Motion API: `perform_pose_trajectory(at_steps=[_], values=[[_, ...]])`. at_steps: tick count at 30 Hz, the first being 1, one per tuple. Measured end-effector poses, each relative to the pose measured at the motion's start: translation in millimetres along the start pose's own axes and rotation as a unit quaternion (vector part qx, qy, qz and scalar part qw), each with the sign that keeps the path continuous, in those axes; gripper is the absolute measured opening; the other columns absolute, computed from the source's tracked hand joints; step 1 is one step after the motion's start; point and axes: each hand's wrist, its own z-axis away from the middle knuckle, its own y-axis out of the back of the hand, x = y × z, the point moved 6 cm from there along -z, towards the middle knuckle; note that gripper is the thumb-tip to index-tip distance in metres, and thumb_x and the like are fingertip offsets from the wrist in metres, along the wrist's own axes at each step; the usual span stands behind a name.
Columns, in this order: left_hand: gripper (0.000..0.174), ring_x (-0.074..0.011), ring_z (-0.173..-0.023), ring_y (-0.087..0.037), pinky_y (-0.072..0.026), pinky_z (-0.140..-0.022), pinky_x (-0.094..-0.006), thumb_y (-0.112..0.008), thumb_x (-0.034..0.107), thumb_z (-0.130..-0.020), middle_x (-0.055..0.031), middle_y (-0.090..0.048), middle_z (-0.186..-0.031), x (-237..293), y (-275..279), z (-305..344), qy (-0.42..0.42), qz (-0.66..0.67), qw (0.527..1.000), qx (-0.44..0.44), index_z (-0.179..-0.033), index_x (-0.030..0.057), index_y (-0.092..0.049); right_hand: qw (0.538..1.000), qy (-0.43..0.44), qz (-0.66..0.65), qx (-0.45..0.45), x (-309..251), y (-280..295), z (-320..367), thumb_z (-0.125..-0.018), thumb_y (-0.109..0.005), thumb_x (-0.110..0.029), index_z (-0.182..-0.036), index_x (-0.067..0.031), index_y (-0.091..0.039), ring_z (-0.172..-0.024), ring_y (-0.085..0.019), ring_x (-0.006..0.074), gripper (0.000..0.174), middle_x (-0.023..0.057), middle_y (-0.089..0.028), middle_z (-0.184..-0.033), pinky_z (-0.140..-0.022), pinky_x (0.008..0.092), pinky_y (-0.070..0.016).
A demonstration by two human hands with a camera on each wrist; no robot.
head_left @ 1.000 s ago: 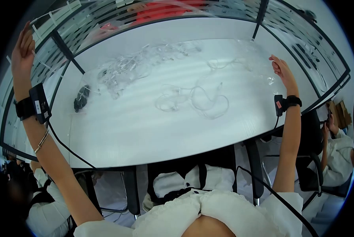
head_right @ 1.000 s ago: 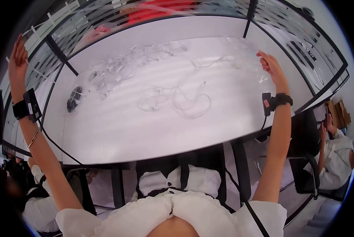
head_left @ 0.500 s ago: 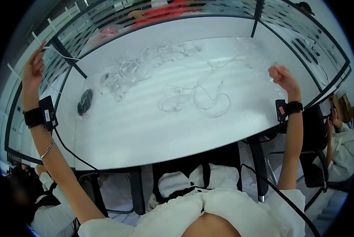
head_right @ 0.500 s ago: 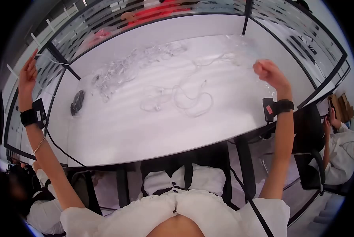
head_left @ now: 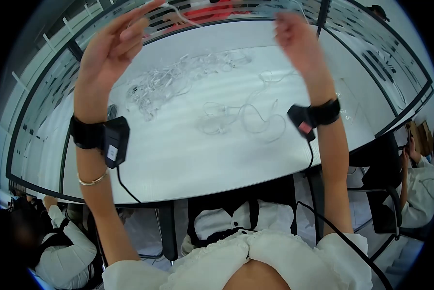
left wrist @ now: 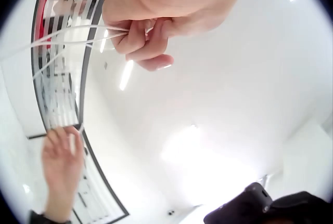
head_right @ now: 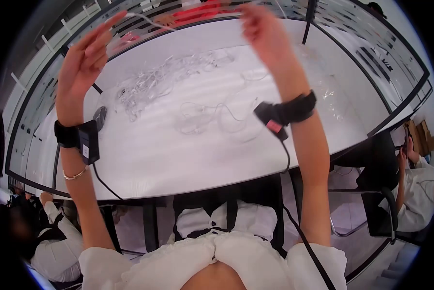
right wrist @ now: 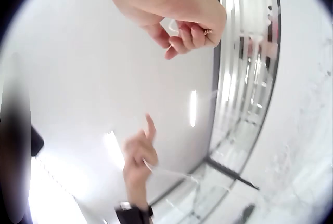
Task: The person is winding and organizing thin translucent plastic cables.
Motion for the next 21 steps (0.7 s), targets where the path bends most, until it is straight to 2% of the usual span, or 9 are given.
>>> perform_pose_trajectory(at_steps=[4, 6, 8, 9, 10, 12, 16, 17, 21], values=[[0.042, -0.0035, -0.043, -0.021, -0.0215, -0.045, -0.0204, -0.032, 0.01, -0.102, 0.003, -0.037, -0.065, -4, -20, -17, -0.034, 0.214, 0.976, -0.034, -0.14, -0.0074, -0.027, 0.94, -0.131, 0.266, -0.171, 63, -72, 56, -0.099, -0.039, -0.033, -0.103, -0.0037, -0.067, -0.061, -0.034, 0.0056, 0.04, -0.0041, -0.048, -0.072, -0.06, 0.0186, -0.0325], [0.039, -0.0049, -0.043, -0.021, -0.0216, -0.046, -0.021, -0.033, 0.004, -0.099, 0.0005, -0.039, -0.068, -14, -22, -24, -0.05, 0.281, 0.958, -0.044, -0.136, -0.0106, -0.029, 0.927, -0.13, 0.286, -0.203, 85, -87, 64, -0.1, -0.036, -0.038, -0.104, -0.003, -0.068, -0.062, -0.033, 0.0062, 0.047, -0.0034, -0.052, -0.074, -0.062, 0.0195, -0.0345], [0.039, -0.0048, -0.043, -0.022, -0.0214, -0.047, -0.0211, -0.034, 0.001, -0.097, 0.0001, -0.04, -0.069, -21, -21, -30, -0.059, 0.311, 0.949, -0.006, -0.135, -0.0112, -0.03, 0.92, -0.156, 0.25, -0.26, 104, -99, 74, -0.1, -0.036, -0.04, -0.099, -0.0045, -0.069, -0.067, -0.036, 0.0099, 0.049, 0.0048, -0.066, -0.1, -0.067, 0.0221, -0.0377], [0.031, -0.0048, -0.043, -0.027, -0.0199, -0.042, -0.0215, -0.04, 0.016, -0.101, 0.0019, -0.038, -0.063, -27, -24, -36, -0.04, 0.35, 0.935, 0.033, -0.125, -0.0041, -0.041, 0.915, -0.177, 0.229, -0.282, 108, -104, 79, -0.1, -0.035, -0.04, -0.095, -0.0049, -0.069, -0.069, -0.037, 0.0112, 0.049, 0.0064, -0.066, -0.103, -0.068, 0.0234, -0.0372], [0.033, -0.0047, -0.043, -0.026, -0.0204, -0.043, -0.0215, -0.039, 0.01, -0.099, 0.0011, -0.039, -0.065, -27, -17, -38, -0.059, 0.342, 0.937, 0.026, -0.128, -0.0069, -0.038, 0.908, -0.198, 0.208, -0.304, 111, -109, 85, -0.101, -0.035, -0.039, -0.092, -0.0052, -0.069, -0.071, -0.038, 0.0125, 0.049, 0.008, -0.067, -0.105, -0.07, 0.0246, -0.0368], [0.041, -0.0044, -0.043, -0.023, -0.0215, -0.047, -0.0214, -0.037, -0.002, -0.094, -0.0005, -0.041, -0.07, -30, 10, -42, -0.096, 0.325, 0.941, 0.015, -0.133, -0.0124, -0.031, 0.904, -0.194, 0.158, -0.347, 110, -118, 92, -0.101, -0.034, -0.039, -0.089, -0.0047, -0.068, -0.071, -0.041, 0.0138, 0.05, 0.0096, -0.067, -0.101, -0.07, 0.0261, -0.0359], [0.041, -0.0043, -0.043, -0.023, -0.0212, -0.047, -0.0215, -0.038, -0.003, -0.093, -0.0009, -0.042, -0.07, -35, 62, -41, -0.12, 0.316, 0.939, 0.068, -0.133, -0.0119, -0.033, 0.895, -0.226, 0.093, -0.373, 109, -124, 107, -0.101, -0.032, -0.04, -0.084, -0.0038, -0.067, -0.072, -0.045, 0.0159, 0.052, 0.0117, -0.067, -0.089, -0.07, 0.0274, -0.0346], [0.04, -0.0051, -0.043, -0.024, -0.0215, -0.047, -0.0221, -0.035, -0.002, -0.094, -0.0012, -0.041, -0.07, -37, 78, -38, -0.129, 0.307, 0.937, 0.109, -0.133, -0.0108, -0.034, 0.892, -0.216, 0.114, -0.381, 106, -127, 110, -0.101, -0.032, -0.041, -0.076, -0.0044, -0.062, -0.069, -0.047, 0.0158, 0.054, 0.0089, -0.063, -0.074, -0.068, 0.0273, -0.0355], [0.039, -0.0059, -0.043, -0.025, -0.0219, -0.046, -0.0221, -0.035, 0.0, -0.093, -0.0008, -0.042, -0.067, -46, 108, -28, -0.142, 0.333, 0.912, 0.193, -0.132, -0.0091, -0.037, 0.894, -0.249, 0.098, -0.359, 110, -121, 115, -0.102, -0.03, -0.04, -0.067, -0.0066, -0.055, -0.063, -0.044, 0.0149, 0.054, 0.0041, -0.052, -0.062, -0.066, 0.0276, -0.0367]])
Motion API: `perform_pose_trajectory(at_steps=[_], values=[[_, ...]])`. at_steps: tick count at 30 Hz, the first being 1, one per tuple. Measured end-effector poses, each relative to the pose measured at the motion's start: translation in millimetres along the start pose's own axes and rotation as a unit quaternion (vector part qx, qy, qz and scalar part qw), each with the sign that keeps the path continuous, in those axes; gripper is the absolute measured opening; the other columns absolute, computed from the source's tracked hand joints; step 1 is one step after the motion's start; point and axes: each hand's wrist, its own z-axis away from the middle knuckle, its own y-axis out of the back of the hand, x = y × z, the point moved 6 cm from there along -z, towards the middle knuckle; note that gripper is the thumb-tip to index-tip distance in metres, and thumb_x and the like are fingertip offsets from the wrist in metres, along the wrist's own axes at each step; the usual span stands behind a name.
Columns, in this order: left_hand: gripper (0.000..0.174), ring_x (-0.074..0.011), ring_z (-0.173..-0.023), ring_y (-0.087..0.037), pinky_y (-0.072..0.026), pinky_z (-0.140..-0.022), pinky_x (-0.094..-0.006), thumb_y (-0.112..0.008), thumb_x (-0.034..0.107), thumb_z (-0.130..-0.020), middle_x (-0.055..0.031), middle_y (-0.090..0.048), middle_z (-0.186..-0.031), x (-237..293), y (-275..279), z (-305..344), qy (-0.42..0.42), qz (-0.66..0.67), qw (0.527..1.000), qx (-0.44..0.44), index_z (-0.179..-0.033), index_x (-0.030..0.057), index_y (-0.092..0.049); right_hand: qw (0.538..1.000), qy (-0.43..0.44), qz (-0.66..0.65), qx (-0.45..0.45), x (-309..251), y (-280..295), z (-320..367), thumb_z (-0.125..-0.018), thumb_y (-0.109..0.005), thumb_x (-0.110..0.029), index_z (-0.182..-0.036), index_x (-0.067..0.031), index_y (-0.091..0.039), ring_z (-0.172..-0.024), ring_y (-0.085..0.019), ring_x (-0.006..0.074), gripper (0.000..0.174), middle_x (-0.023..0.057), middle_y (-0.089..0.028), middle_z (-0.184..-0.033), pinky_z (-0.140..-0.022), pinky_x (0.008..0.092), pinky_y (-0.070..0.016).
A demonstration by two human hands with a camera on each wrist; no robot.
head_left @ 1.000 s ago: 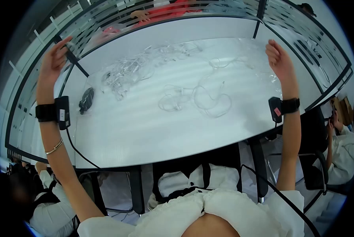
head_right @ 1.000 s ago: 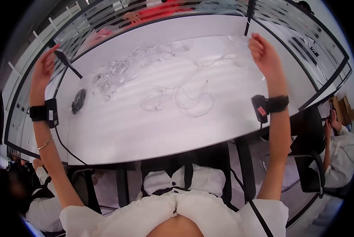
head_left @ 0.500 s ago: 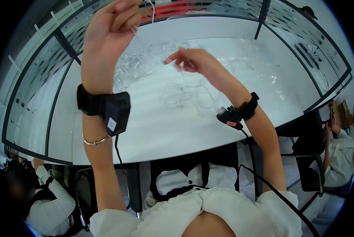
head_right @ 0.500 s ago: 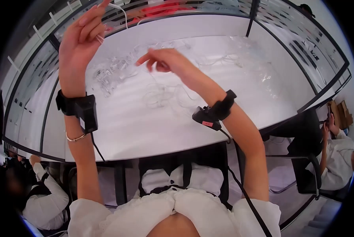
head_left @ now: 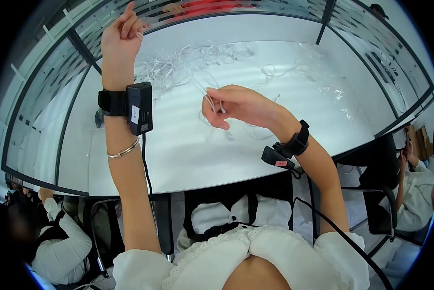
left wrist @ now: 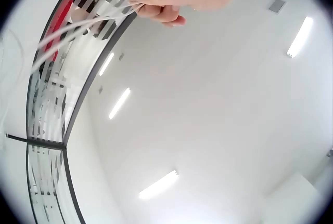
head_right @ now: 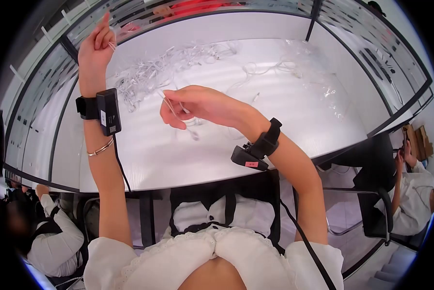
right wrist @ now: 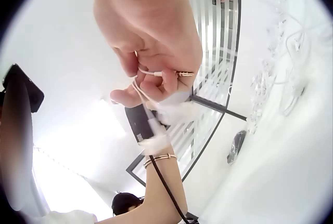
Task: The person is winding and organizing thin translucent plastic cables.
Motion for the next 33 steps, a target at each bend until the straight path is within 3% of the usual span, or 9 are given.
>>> perform_pose_trajectory(at_steps=[11, 15, 21, 23, 24, 27, 29, 31, 33], values=[[0.035, -0.0083, -0.046, -0.028, -0.0235, -0.048, -0.0231, -0.038, -0.002, -0.09, -0.002, -0.044, -0.067, -23, 64, 17, -0.018, 0.038, 0.998, 0.053, -0.125, -0.0076, -0.042, 0.999, -0.014, -0.037, 0.037, 23, 15, 5, -0.103, -0.028, -0.036, -0.058, -0.0147, -0.037, -0.076, -0.048, 0.0165, 0.05, 0.0034, -0.05, -0.065, -0.077, 0.029, -0.0396], [0.033, -0.0082, -0.047, -0.028, -0.0224, -0.048, -0.0231, -0.037, 0.005, -0.094, -0.0014, -0.042, -0.066, -27, 90, 17, -0.013, -0.005, 0.996, 0.09, -0.125, -0.0055, -0.044, 0.992, -0.049, -0.098, 0.061, 35, 28, 3, -0.102, -0.035, -0.038, -0.061, -0.016, -0.036, -0.054, -0.043, 0.0126, 0.046, -0.0028, -0.038, -0.057, -0.067, 0.0292, -0.0455], [0.03, -0.0165, -0.073, -0.06, -0.0505, -0.071, -0.0275, -0.052, 0.019, -0.091, -0.009, -0.063, -0.089, -48, 150, 39, 0.134, -0.338, 0.928, 0.078, -0.103, -0.0067, -0.061, 0.982, -0.127, 0.032, 0.138, 30, 49, 11, -0.097, -0.04, -0.04, -0.063, -0.0172, -0.029, -0.044, -0.022, 0.0047, 0.042, -0.0071, -0.024, -0.054, -0.044, 0.0223, -0.0316], [0.033, -0.0167, -0.076, -0.06, -0.0506, -0.072, -0.0285, -0.055, 0.025, -0.089, -0.009, -0.064, -0.089, -40, 131, 65, 0.152, -0.439, 0.878, 0.115, -0.1, -0.0057, -0.062, 0.972, -0.145, 0.071, 0.171, 18, 56, 19, -0.094, -0.041, -0.038, -0.063, -0.017, -0.029, -0.044, -0.022, 0.0043, 0.04, -0.007, -0.024, -0.054, -0.044, 0.0218, -0.0296], [0.035, -0.0163, -0.083, -0.061, -0.0502, -0.076, -0.0288, -0.06, 0.031, -0.087, -0.0086, -0.065, -0.091, -30, 125, 70, 0.197, -0.585, 0.778, 0.115, -0.099, -0.0021, -0.063, 0.974, -0.122, 0.073, 0.175, 11, 57, 25, -0.092, -0.041, -0.037, -0.062, -0.0164, -0.028, -0.045, -0.022, 0.0042, 0.038, -0.0066, -0.024, -0.054, -0.043, 0.0217, -0.0275], [0.034, -0.0168, -0.09, -0.061, -0.0477, -0.084, -0.0289, -0.062, 0.031, -0.086, -0.0081, -0.065, -0.095, -12, 93, 74, 0.046, -0.767, 0.639, 0.036, -0.103, 0.0012, -0.061, 0.958, -0.121, 0.155, 0.21, -17, 57, 46, -0.093, -0.041, -0.038, -0.062, -0.0164, -0.026, -0.046, -0.022, 0.0046, 0.041, -0.0058, -0.023, -0.055, -0.042, 0.0228, -0.0262], [0.035, -0.0164, -0.095, -0.06, -0.0443, -0.091, -0.0292, -0.064, 0.029, -0.086, -0.008, -0.063, -0.1, -38, 8, 101, -0.082, -0.67, 0.729, -0.113, -0.109, 0.0025, -0.059, 0.929, -0.107, 0.261, 0.24, -36, 50, 54, -0.095, -0.041, -0.04, -0.061, -0.013, -0.031, -0.048, -0.025, 0.0064, 0.044, -0.0042, -0.027, -0.056, -0.043, 0.0236, -0.0257], [0.031, -0.0139, -0.105, -0.054, -0.0391, -0.096, -0.0279, -0.057, 0.026, -0.091, -0.0059, -0.057, -0.111, -78, -68, 137, -0.16, -0.702, 0.658, -0.221, -0.111, 0.0023, -0.057, 0.885, -0.092, 0.371, 0.267, -49, 40, 58, -0.096, -0.042, -0.041, -0.062, -0.0108, -0.035, -0.049, -0.028, 0.0073, 0.046, -0.0033, -0.03, -0.056, -0.044, 0.0237, -0.0261], [0.027, -0.0131, -0.096, -0.055, -0.0413, -0.09, -0.0289, -0.055, 0.025, -0.093, -0.0047, -0.059, -0.1, -118, -88, 148, -0.139, -0.627, 0.721, -0.259, -0.108, 0.0028, -0.057, 0.873, -0.059, 0.424, 0.232, -75, 22, 54, -0.097, -0.044, -0.043, -0.067, -0.0055, -0.046, -0.052, -0.034, 0.007, 0.048, -0.0032, -0.034, -0.058, -0.047, 0.0222, -0.0308]])
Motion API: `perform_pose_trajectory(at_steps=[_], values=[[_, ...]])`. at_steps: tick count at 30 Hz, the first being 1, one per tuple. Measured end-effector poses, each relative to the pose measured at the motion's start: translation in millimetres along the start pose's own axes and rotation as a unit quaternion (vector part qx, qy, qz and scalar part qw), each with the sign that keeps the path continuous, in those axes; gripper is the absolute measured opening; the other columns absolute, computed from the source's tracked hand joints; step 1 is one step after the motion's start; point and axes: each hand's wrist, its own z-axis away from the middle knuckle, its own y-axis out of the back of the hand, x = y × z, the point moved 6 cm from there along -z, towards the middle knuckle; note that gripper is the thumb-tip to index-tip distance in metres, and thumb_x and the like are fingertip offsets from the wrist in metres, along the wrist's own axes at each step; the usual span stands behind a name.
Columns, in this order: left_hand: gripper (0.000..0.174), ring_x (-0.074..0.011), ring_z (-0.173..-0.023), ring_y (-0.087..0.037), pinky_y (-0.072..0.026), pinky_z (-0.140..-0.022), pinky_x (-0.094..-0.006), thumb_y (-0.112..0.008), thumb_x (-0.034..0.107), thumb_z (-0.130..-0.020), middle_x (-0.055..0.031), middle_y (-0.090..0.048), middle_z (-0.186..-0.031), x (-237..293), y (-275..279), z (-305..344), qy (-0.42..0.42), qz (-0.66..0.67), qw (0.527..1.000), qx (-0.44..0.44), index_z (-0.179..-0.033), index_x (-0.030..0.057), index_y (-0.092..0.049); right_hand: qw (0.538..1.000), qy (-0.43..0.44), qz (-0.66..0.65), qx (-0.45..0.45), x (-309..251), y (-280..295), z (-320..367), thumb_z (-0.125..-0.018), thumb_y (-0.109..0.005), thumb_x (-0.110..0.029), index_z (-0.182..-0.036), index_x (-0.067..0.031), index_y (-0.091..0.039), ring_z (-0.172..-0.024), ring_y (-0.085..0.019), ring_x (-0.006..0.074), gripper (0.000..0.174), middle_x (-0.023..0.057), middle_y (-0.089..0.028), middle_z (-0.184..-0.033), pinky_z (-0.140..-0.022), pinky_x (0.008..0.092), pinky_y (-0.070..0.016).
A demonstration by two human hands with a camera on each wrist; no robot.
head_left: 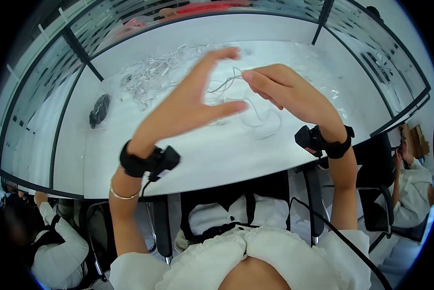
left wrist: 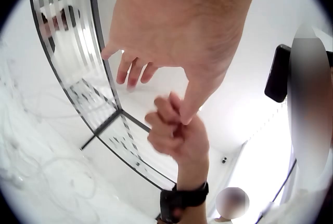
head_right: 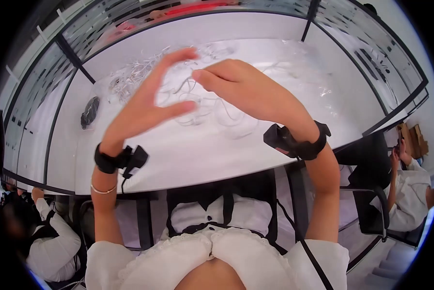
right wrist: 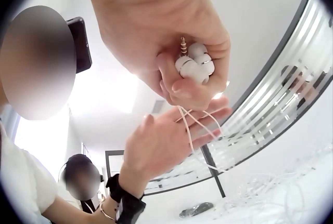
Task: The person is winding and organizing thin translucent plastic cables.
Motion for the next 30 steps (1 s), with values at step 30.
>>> perform_pose_trajectory(at_steps=[30], values=[[0.035, -0.0034, -0.05, -0.019, -0.0128, -0.045, -0.0233, -0.048, 0.024, -0.096, 0.0083, -0.023, -0.06, -87, 73, 69, 0.374, 0.337, 0.862, -0.059, -0.066, 0.0147, -0.033, 0.907, -0.125, -0.311, 0.254, 185, 174, 48, -0.093, -0.054, -0.03, -0.064, -0.0167, -0.033, -0.044, -0.022, 0.0036, 0.039, -0.0084, -0.025, -0.057, -0.049, 0.0227, -0.026]])
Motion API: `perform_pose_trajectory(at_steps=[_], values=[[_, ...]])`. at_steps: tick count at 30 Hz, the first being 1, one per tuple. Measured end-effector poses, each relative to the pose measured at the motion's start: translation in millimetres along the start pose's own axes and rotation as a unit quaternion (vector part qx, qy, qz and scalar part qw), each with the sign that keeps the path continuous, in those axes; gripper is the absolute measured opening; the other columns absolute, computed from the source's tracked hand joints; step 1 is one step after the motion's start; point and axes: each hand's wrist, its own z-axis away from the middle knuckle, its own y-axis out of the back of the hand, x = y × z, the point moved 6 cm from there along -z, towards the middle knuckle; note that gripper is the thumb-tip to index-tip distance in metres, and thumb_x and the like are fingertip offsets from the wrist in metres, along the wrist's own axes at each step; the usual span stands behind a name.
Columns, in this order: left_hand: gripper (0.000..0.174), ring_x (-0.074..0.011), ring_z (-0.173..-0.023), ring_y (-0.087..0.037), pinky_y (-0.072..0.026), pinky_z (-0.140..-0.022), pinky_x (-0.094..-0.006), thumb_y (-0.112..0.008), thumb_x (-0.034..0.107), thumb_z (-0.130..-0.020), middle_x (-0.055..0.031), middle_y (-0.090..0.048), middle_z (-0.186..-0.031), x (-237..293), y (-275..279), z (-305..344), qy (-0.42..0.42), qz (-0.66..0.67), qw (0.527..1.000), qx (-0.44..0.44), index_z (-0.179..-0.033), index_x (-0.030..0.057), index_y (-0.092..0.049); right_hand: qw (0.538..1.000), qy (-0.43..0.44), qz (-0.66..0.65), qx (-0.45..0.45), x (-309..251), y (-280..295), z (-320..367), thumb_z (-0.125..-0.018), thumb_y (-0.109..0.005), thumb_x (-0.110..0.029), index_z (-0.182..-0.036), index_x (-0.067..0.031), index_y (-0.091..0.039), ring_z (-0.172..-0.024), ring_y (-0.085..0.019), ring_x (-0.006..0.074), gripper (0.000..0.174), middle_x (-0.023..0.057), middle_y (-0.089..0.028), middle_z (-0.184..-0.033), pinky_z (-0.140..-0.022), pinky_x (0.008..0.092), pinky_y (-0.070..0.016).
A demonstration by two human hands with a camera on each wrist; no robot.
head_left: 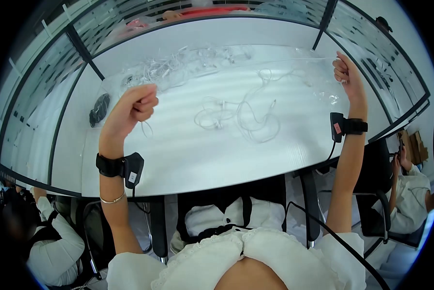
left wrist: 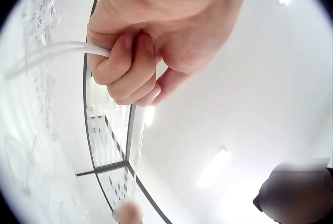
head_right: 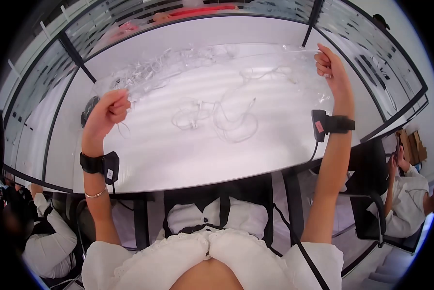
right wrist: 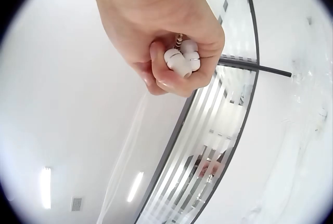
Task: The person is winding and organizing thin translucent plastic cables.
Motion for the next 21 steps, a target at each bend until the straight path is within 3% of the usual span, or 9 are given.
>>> perform_pose_trajectory(at_steps=[3, 6, 10, 11, 13, 14, 15, 18, 21], values=[[0.034, -0.0017, -0.047, -0.018, -0.0119, -0.044, -0.023, -0.05, 0.024, -0.095, 0.0094, -0.023, -0.058, -4, 12, -5, 0.005, -0.051, 0.998, 0.04, -0.065, 0.0127, -0.037, 0.998, -0.028, -0.016, -0.058, 14, -2, -5, -0.095, -0.051, -0.027, -0.067, -0.0161, -0.035, -0.047, -0.025, 0.0032, 0.034, -0.008, -0.026, -0.059, -0.051, 0.0222, -0.0283], [0.033, -0.001, -0.046, -0.016, -0.012, -0.044, -0.0226, -0.05, 0.024, -0.095, 0.0101, -0.022, -0.056, -17, 8, -11, 0.059, -0.194, 0.979, -0.011, -0.067, 0.0098, -0.043, 0.992, -0.044, -0.039, -0.109, 30, 1, -10, -0.097, -0.047, -0.024, -0.072, -0.0149, -0.038, -0.049, -0.026, 0.0029, 0.028, -0.0073, -0.029, -0.063, -0.054, 0.021, -0.0302], [0.032, -0.001, -0.044, -0.016, -0.012, -0.043, -0.0225, -0.05, 0.026, -0.096, 0.0105, -0.021, -0.055, -31, 5, -18, 0.059, -0.07, 0.995, -0.033, -0.07, 0.0078, -0.048, 0.973, -0.065, -0.175, -0.134, 39, 0, -11, -0.098, -0.042, -0.018, -0.079, -0.0115, -0.042, -0.05, -0.027, 0.0029, 0.02, -0.0065, -0.03, -0.067, -0.056, 0.0204, -0.032], [0.026, -0.0017, -0.044, -0.017, -0.0143, -0.042, -0.0219, -0.047, 0.023, -0.098, 0.0095, -0.023, -0.057, -35, 6, -20, 0.053, -0.025, 0.997, -0.055, -0.077, 0.0067, -0.05, 0.966, -0.064, -0.211, -0.133, 39, -3, -13, -0.099, -0.041, -0.017, -0.08, -0.0107, -0.043, -0.05, -0.027, 0.0029, 0.019, -0.0064, -0.03, -0.067, -0.056, 0.0203, -0.0324], [0.022, -0.0026, -0.045, -0.018, -0.015, -0.044, -0.0218, -0.044, 0.022, -0.099, 0.0089, -0.022, -0.059, -35, 3, -23, 0.019, 0.177, 0.984, 0.015, -0.085, 0.0063, -0.051, 0.943, -0.06, -0.289, -0.154, 37, -16, -18, -0.099, -0.039, -0.013, -0.083, -0.0077, -0.046, -0.049, -0.026, 0.0027, 0.018, -0.0062, -0.03, -0.066, -0.055, 0.02, -0.0328], [0.02, -0.0031, -0.046, -0.018, -0.0153, -0.044, -0.0217, -0.043, 0.022, -0.099, 0.0086, -0.022, -0.06, -35, 4, -24, 0.0, 0.274, 0.96, 0.049, -0.089, 0.006, -0.051, 0.946, -0.056, -0.273, -0.167, 40, -23, -25, -0.098, -0.04, -0.013, -0.083, -0.0075, -0.046, -0.049, -0.026, 0.0025, 0.018, -0.0063, -0.03, -0.066, -0.054, 0.0199, -0.0324], [0.015, -0.0042, -0.047, -0.02, -0.018, -0.045, -0.0213, -0.039, 0.015, -0.1, 0.0068, -0.022, -0.061, -35, 6, -30, -0.057, 0.374, 0.925, -0.018, -0.099, 0.0034, -0.049, 0.948, -0.054, -0.257, -0.18, 45, -31, -34, -0.098, -0.041, -0.013, -0.082, -0.0073, -0.046, -0.049, -0.026, 0.0023, 0.018, -0.0065, -0.03, -0.066, -0.053, 0.0198, -0.0319], [0.015, -0.0046, -0.046, -0.021, -0.0188, -0.045, -0.0217, -0.039, 0.013, -0.1, 0.0056, -0.024, -0.06, -36, 4, -40, -0.119, 0.419, 0.899, 0.057, -0.1, 0.0018, -0.048, 0.981, -0.025, -0.14, -0.128, 51, -84, -32, -0.094, -0.047, -0.015, -0.077, -0.0082, -0.047, -0.049, -0.027, 0.0017, 0.019, -0.0074, -0.031, -0.063, -0.05, 0.02, -0.0299], [0.013, -0.0051, -0.048, -0.023, -0.0194, -0.045, -0.0217, -0.041, 0.012, -0.099, 0.0046, -0.026, -0.061, -50, -7, -54, -0.1, 0.445, 0.885, 0.09, -0.1, 0.0011, -0.047, 0.981, -0.06, -0.08, -0.168, 55, -155, -17, -0.093, -0.05, -0.022, -0.075, -0.0108, -0.048, -0.05, -0.028, 0.002, 0.021, -0.0082, -0.03, -0.061, -0.049, 0.0202, -0.0285]])
